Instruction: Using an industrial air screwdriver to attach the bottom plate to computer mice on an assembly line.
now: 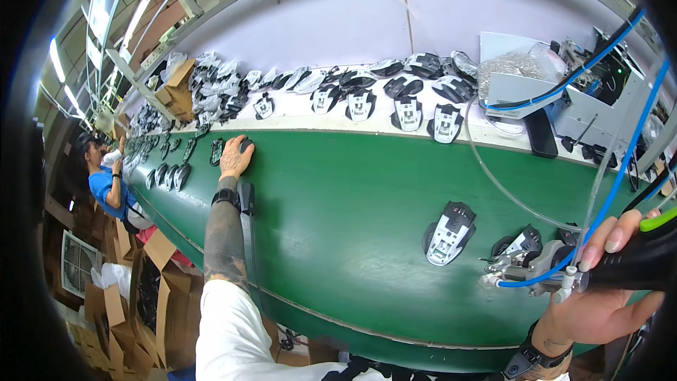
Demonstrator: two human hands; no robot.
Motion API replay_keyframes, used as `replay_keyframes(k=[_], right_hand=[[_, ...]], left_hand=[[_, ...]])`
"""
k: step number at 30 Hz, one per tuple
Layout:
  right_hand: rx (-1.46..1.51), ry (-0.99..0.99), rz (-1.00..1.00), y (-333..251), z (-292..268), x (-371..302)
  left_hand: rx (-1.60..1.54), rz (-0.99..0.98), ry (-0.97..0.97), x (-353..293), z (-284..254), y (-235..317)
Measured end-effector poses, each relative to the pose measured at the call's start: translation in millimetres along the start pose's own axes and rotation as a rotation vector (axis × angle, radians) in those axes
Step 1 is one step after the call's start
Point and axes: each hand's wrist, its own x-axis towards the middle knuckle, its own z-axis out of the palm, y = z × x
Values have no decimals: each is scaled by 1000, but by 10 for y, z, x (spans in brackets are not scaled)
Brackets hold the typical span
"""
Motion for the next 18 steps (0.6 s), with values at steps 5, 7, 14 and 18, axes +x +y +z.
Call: replay_keyframes(k=[5, 7, 14, 18], right_hand=[[196, -199, 73, -49, -179, 125], [181, -219, 58, -32, -174, 135], [96, -135, 33, -23, -75, 90], [93, -83, 78, -22, 87, 33]], left_hand=[[-90, 97, -31, 22, -2, -81], [-59, 124, -122, 78, 1, -97], [-63, 127, -136, 86, 57, -100], [40, 118, -131, -81, 34, -84]])
